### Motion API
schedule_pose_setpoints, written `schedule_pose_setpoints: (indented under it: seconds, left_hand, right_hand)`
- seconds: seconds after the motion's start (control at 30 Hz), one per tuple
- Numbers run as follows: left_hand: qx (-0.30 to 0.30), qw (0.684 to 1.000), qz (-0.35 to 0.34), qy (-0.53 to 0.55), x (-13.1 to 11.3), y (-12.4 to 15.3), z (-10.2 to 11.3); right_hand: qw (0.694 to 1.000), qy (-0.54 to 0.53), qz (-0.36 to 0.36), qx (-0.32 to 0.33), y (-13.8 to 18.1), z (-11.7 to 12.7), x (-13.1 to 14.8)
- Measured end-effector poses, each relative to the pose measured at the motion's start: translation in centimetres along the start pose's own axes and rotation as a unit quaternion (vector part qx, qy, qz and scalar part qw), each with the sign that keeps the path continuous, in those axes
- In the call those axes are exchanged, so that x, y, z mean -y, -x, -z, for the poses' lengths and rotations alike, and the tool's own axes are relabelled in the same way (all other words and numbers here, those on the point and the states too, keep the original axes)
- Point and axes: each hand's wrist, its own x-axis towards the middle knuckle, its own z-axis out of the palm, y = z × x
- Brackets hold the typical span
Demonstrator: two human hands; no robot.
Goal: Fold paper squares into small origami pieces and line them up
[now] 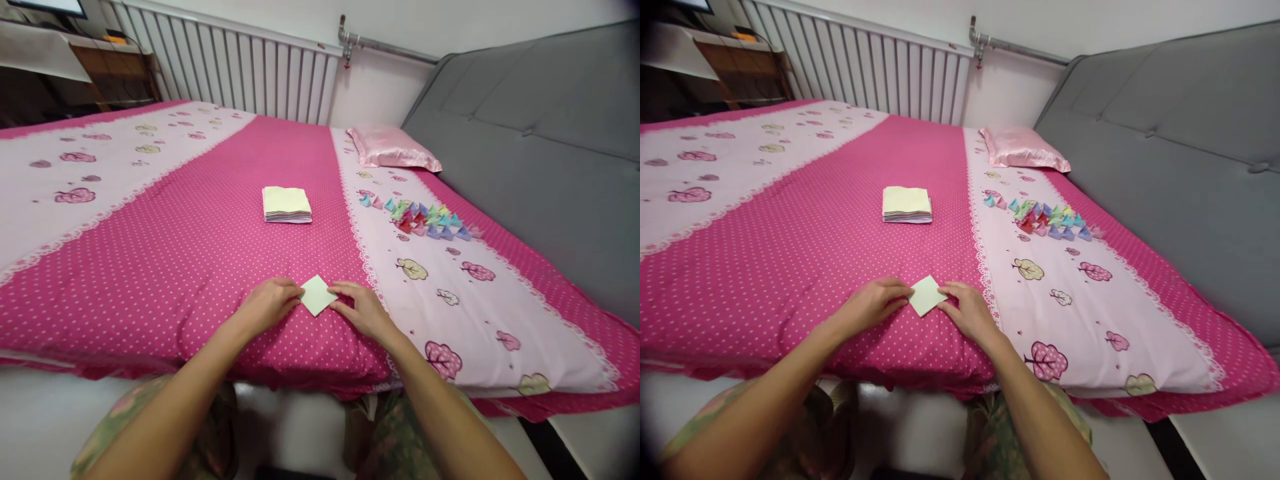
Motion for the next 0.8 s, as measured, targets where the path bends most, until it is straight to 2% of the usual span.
schedule_pose_setpoints:
  seconds: [0.23, 0.5, 0.8]
  left_hand:
    - [0.02, 0.999, -0.028, -0.02, 0.02, -0.02, 0.08]
    - [0.029, 0.999, -0.023, -0.035, -0.02, -0.09, 0.16]
    - [-0.022, 0.999, 0.031, -0.016, -0.34, -0.33, -0.39]
  right_hand:
    - [1.0, 0.004, -0.001, -0.004, 0.03, 0.04, 0.34]
    - [0.999, 0.02, -0.006, -0.027, -0.05, -0.36, 0.45]
    - [0.998, 0.029, -0.013, -0.048, -0.04, -0.78, 0.29]
